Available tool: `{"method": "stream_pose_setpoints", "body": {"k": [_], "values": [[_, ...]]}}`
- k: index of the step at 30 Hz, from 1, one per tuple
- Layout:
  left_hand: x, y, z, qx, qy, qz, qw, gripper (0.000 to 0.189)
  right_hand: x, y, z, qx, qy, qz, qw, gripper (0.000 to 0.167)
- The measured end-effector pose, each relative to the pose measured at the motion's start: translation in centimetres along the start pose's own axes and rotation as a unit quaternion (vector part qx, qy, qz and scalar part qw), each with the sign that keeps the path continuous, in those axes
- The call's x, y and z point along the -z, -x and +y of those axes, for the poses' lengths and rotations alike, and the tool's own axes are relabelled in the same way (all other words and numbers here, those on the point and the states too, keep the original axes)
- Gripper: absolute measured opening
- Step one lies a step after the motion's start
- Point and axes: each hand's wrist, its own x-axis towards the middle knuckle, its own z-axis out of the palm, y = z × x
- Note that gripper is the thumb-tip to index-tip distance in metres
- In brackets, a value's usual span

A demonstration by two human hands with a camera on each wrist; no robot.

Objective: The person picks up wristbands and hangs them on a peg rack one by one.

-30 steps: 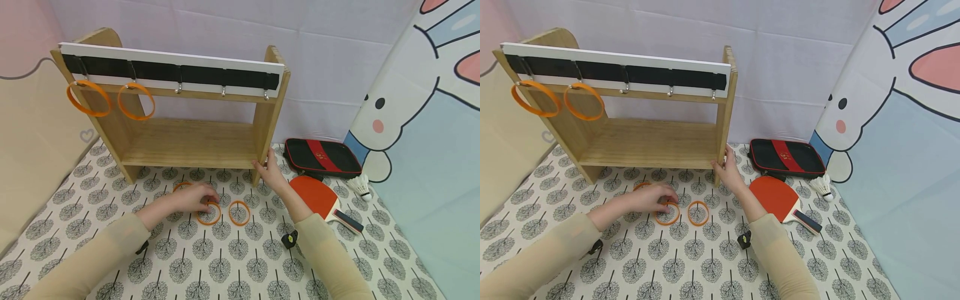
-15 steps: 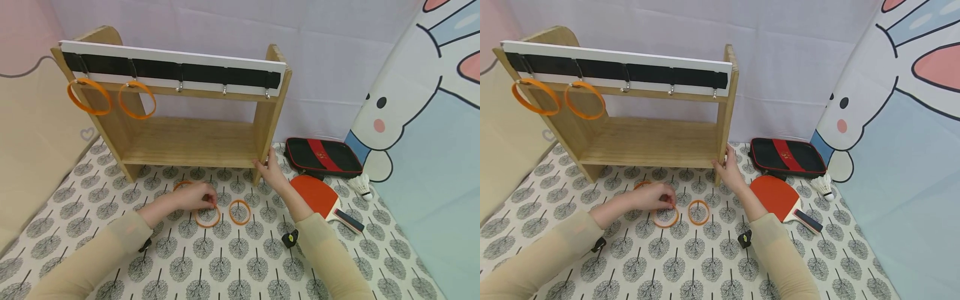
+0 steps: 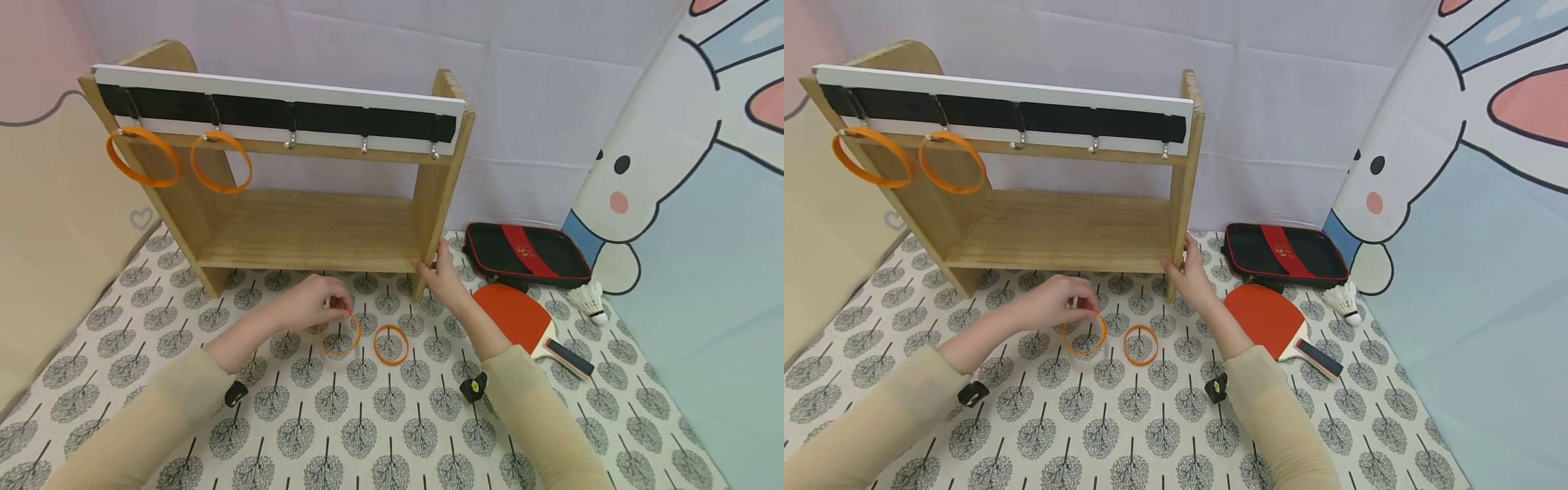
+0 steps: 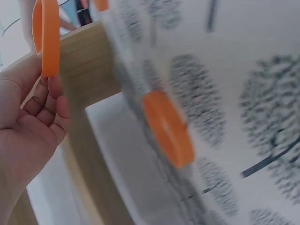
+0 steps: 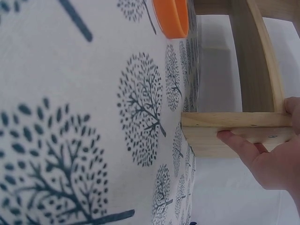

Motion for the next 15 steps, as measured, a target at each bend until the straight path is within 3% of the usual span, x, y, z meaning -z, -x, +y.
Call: {"method": "stream_pose_setpoints", "body": {"k": [7,15], "values": [[2.6,0.3,1.5,-0.014,-0.031,0.073,0.9968,0.005,-0.1,-1.6,3.3,0.005,-0.001,0.012,0.9999,0.066],[5.6,0.6,3.5,-0.042,-0.044,0.167,0.9841,0.01,-0.2,-1.7,3.6,-0.001,0.003,0.019,0.9998,0.063]]}}
